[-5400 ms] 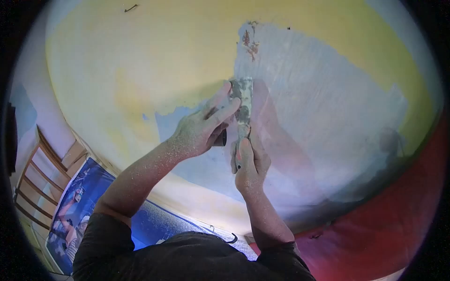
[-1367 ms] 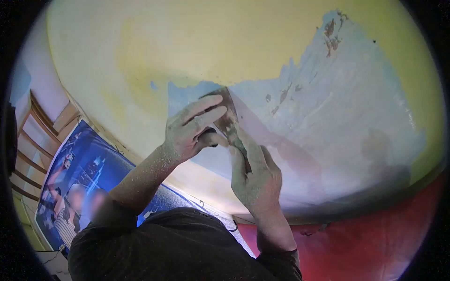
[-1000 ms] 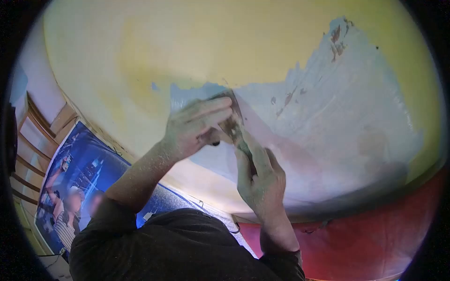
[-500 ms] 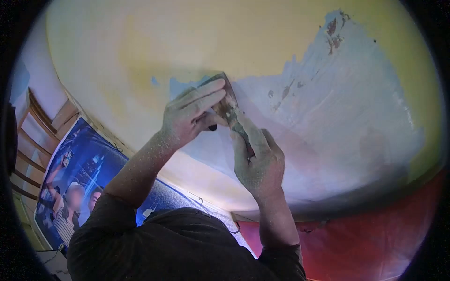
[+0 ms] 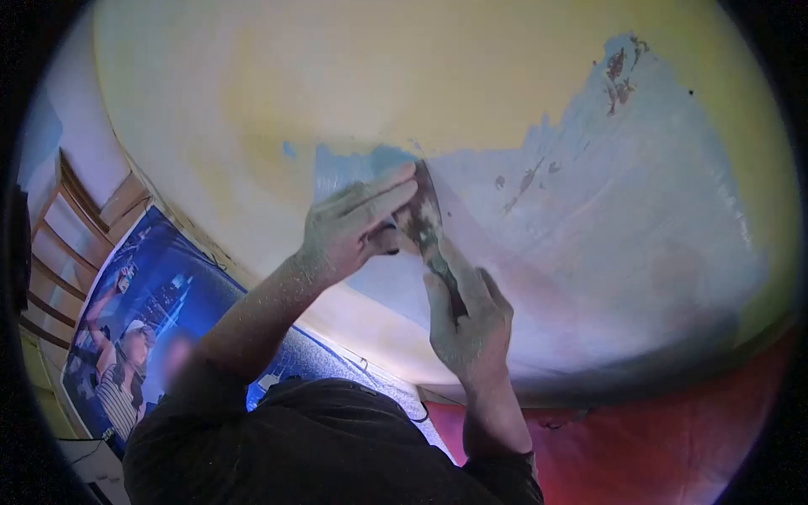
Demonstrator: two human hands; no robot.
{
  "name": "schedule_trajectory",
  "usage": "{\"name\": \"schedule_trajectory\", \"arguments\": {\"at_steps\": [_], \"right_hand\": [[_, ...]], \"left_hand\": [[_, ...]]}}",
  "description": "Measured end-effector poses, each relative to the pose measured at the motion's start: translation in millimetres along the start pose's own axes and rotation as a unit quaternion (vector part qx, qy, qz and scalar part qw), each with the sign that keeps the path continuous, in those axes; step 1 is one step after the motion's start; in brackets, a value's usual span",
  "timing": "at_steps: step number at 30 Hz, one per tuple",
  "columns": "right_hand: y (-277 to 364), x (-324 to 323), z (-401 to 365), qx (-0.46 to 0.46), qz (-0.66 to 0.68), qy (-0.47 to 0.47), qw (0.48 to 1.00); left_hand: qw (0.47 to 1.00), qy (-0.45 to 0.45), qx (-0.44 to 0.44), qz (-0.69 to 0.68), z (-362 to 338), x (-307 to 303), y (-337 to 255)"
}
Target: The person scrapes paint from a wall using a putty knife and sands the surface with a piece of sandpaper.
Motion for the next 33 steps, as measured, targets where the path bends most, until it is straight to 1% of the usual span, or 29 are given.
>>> {"name": "schedule_trajectory", "arguments": {"at_steps": [2,3,4,7,8,11,12,15,16,18,20,22,26,29,30,31,33], "right_hand": [[-7,-1,-12,-0.003,0.023,-0.011,1.000],[-6,1,-5,0.006,0.008,0.004,1.000],[-2,1,4,0.022,-0.007,0.017,1.000],[9,-4,12,0.062,-0.024,0.044,0.997],[11,-3,13,0.073,-0.026,0.052,0.996],[8,-9,-9,0.000,-0.011,-0.008,1.000],[6,-7,-8,0.025,0.007,-0.018,1.000],[9,-3,12,0.019,-0.022,0.003,1.000],[10,-3,11,0.029,-0.019,0.007,0.999],[11,-2,11,0.045,-0.012,0.015,0.999],[8,-5,-5,0.046,0.011,-0.003,0.999],[3,-3,-7,0.029,0.035,-0.020,0.999],[6,-3,4,0.053,0.012,0.001,0.999],[7,-3,-5,0.058,-0.006,0.008,0.998],[8,-5,-12,0.058,-0.017,0.008,0.998],[9,-6,-13,0.056,-0.028,0.008,0.998],[12,-3,1,0.001,-0.041,-0.007,0.999]], "left_hand": [[1.000,-0.009,0.007,-0.001,-2,5,1],[1.000,-0.007,0.006,-0.002,-6,7,0],[1.000,-0.003,-0.020,-0.005,-4,7,7],[0.998,-0.050,0.013,-0.024,4,0,12],[1.000,-0.018,-0.002,-0.006,3,1,12],[0.998,0.054,0.008,0.019,-1,10,-4],[0.999,0.013,0.035,-0.009,2,11,-5],[1.000,-0.005,-0.011,0.008,6,6,8],[0.999,-0.037,0.028,-0.019,8,4,14],[0.999,-0.015,0.029,-0.010,6,3,12],[0.999,0.017,0.031,0.010,-1,7,7],[0.999,-0.008,0.049,0.018,-4,12,11],[0.998,-0.041,0.050,-0.006,-1,13,19],[1.000,0.026,0.011,-0.013,-6,14,13],[0.999,0.009,0.035,-0.016,-9,17,10],[0.999,0.000,0.037,-0.010,-9,18,13],[0.999,-0.011,0.041,0.001,-11,20,13]]}}
Point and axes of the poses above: each hand's wrist, its own z-axis towards the middle knuckle, its own x-axis out of the palm, y = z × x, the point moved 7 cm from there along z, towards the middle knuckle, and after that the axes turned 6 degrees about -x, right-handed, at the moved point
